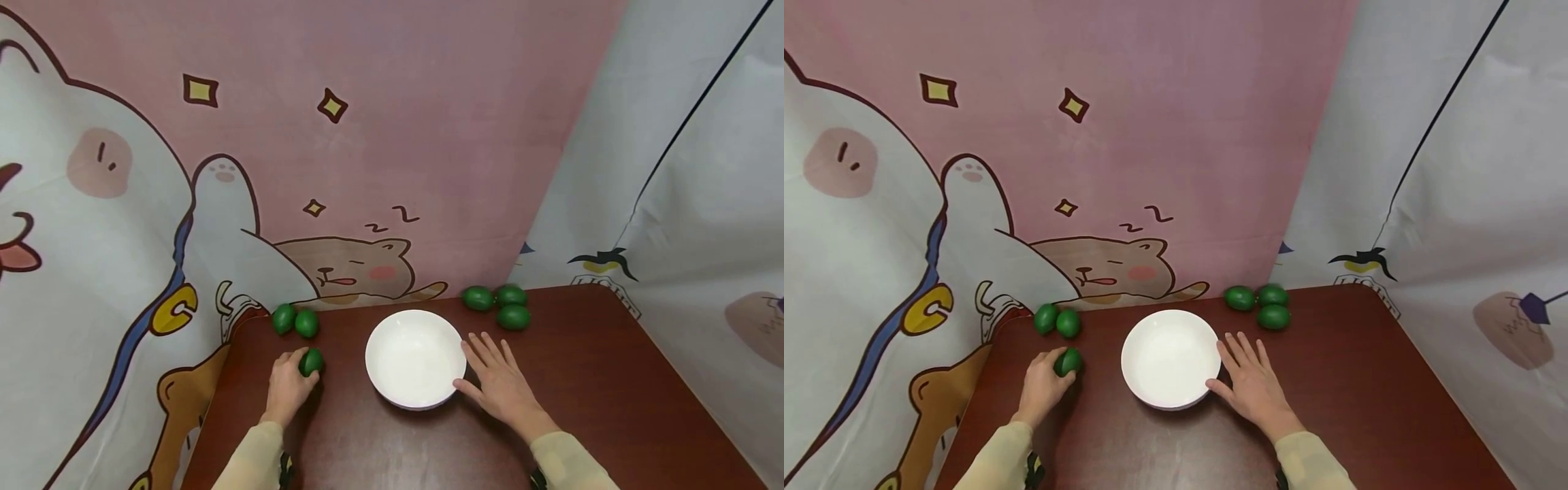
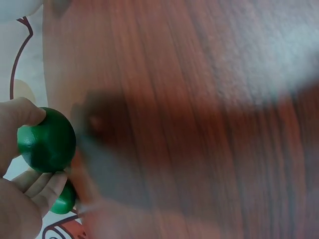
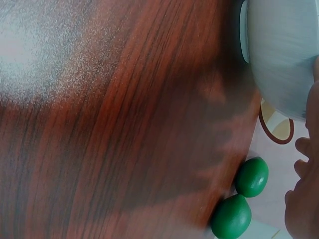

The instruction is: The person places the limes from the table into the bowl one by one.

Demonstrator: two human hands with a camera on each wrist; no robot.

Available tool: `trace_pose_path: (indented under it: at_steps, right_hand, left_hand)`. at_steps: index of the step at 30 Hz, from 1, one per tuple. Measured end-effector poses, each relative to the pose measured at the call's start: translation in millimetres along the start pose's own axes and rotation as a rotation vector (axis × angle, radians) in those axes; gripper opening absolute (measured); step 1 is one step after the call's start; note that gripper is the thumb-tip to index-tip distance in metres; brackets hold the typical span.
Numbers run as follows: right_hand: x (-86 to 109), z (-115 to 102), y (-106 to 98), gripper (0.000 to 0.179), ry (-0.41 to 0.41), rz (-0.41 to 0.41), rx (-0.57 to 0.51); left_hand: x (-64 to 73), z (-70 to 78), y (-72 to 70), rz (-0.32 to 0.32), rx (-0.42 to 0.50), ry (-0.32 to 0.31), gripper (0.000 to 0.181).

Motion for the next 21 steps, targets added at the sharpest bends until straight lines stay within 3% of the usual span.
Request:
trace_pose_path:
  at_steps: [21]
  right_hand:
    - [0.3, -2, -3, 0.082, -0.018, 0.042, 0.015]
  left_hand:
    - [-10.9, 38.1, -3.2, 0.006, 0.050, 0.027, 0.054]
Point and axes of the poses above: each hand's wrist, its own x-axis away from the middle knuckle, its own y-axis out of the palm, z = x × y, the point moved 8 cm from there along -x, towards the middle knuckle, and after that the axes turned 3 degrees about x, right-handed, at the moved point
